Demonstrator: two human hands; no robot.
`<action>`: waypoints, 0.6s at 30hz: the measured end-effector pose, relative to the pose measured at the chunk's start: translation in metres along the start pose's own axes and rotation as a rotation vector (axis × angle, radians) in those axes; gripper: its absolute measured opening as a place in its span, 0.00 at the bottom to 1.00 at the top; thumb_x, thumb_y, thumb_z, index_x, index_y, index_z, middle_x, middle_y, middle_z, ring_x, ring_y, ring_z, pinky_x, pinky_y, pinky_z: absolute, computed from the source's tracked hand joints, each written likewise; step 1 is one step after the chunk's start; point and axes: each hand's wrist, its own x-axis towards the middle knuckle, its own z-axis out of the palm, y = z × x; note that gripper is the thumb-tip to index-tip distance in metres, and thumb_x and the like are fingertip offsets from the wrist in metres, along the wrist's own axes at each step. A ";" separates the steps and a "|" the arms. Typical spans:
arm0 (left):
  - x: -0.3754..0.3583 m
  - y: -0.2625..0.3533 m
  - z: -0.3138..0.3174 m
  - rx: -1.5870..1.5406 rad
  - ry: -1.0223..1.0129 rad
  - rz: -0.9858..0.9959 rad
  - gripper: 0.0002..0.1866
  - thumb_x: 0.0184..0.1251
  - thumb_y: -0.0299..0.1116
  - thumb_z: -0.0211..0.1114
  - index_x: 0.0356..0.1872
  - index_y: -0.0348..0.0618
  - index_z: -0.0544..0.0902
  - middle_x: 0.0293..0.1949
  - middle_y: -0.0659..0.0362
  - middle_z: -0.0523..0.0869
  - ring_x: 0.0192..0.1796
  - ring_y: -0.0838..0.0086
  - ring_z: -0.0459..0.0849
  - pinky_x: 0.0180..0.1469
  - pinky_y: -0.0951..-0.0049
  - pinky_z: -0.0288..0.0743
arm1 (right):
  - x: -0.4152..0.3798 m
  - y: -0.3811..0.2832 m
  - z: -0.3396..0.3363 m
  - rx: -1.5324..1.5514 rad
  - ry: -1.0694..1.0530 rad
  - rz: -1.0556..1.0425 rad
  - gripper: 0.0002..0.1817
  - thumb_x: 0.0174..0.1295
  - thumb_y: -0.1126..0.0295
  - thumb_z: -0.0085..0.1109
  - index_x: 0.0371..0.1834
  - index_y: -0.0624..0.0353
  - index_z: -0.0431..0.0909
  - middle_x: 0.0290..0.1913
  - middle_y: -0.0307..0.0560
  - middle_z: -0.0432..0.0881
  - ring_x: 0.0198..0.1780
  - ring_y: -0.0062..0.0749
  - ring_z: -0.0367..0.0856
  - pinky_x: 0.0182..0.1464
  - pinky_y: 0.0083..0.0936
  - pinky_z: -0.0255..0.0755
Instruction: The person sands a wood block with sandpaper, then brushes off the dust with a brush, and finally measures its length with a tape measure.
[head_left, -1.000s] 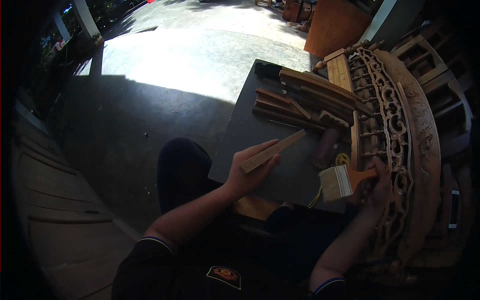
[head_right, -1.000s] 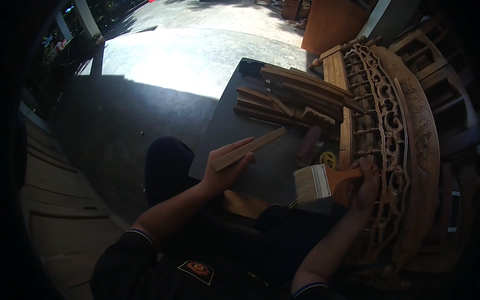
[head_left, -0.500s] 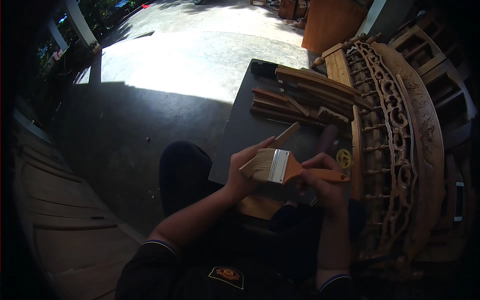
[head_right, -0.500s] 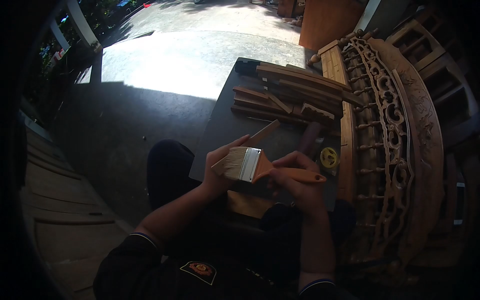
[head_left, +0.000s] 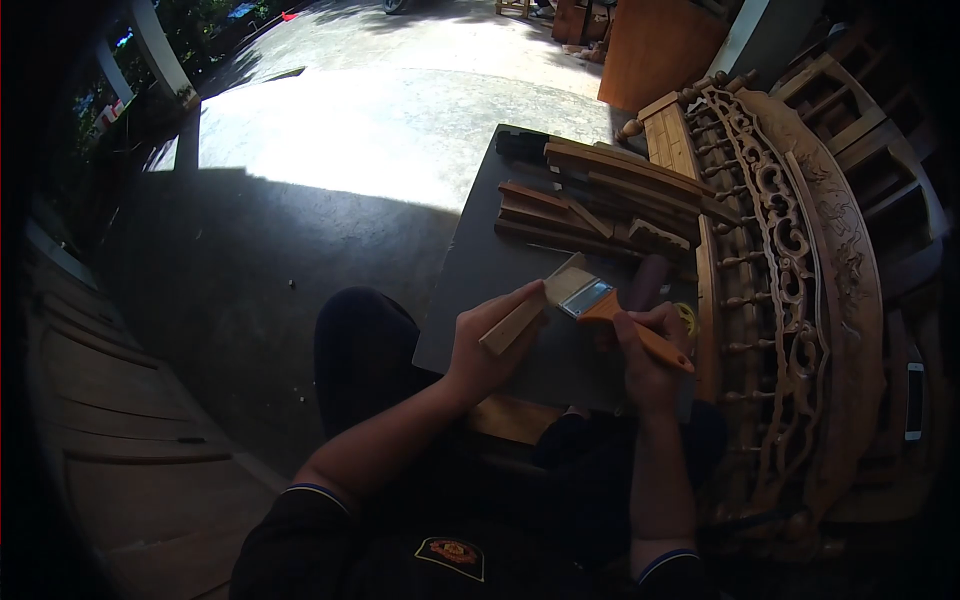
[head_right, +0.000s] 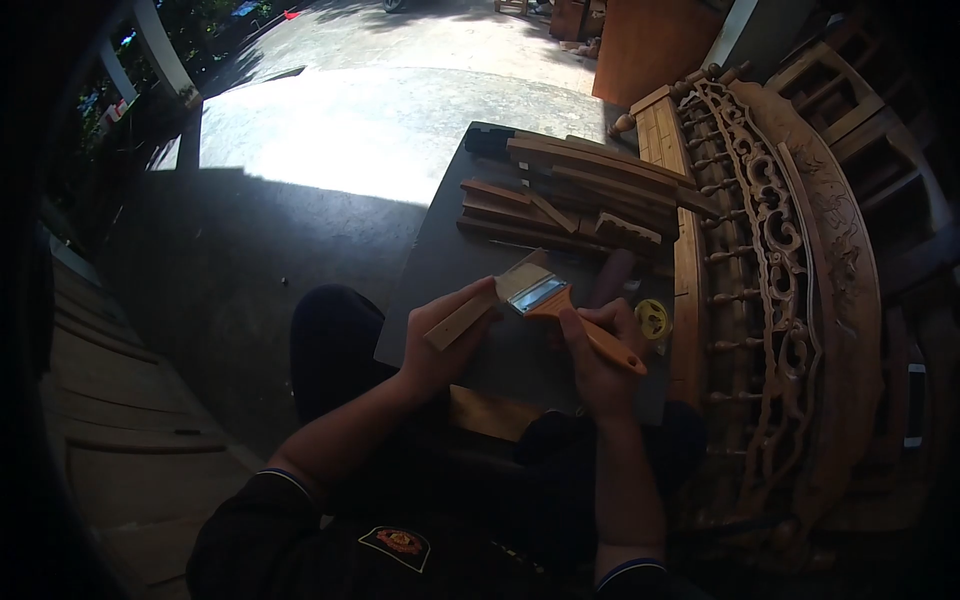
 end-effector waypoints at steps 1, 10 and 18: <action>0.001 -0.004 0.002 0.030 0.029 0.072 0.25 0.69 0.24 0.71 0.68 0.38 0.82 0.47 0.48 0.93 0.48 0.66 0.94 0.51 0.69 0.86 | -0.004 -0.009 0.001 0.110 -0.109 0.043 0.11 0.70 0.70 0.74 0.38 0.60 0.77 0.35 0.43 0.88 0.36 0.22 0.89 0.38 0.19 0.84; 0.000 -0.001 0.003 0.106 0.010 0.063 0.29 0.62 0.27 0.77 0.66 0.37 0.83 0.48 0.44 0.92 0.49 0.58 0.94 0.51 0.65 0.86 | 0.001 -0.007 -0.005 -0.047 -0.095 0.065 0.12 0.69 0.70 0.74 0.38 0.60 0.77 0.34 0.43 0.87 0.37 0.22 0.89 0.38 0.17 0.80; -0.001 -0.007 0.004 0.108 0.011 0.062 0.31 0.60 0.27 0.78 0.67 0.36 0.82 0.48 0.45 0.92 0.50 0.61 0.94 0.54 0.66 0.85 | 0.003 -0.004 -0.011 -0.119 -0.082 0.110 0.13 0.69 0.66 0.75 0.36 0.58 0.79 0.35 0.38 0.86 0.38 0.16 0.84 0.41 0.18 0.77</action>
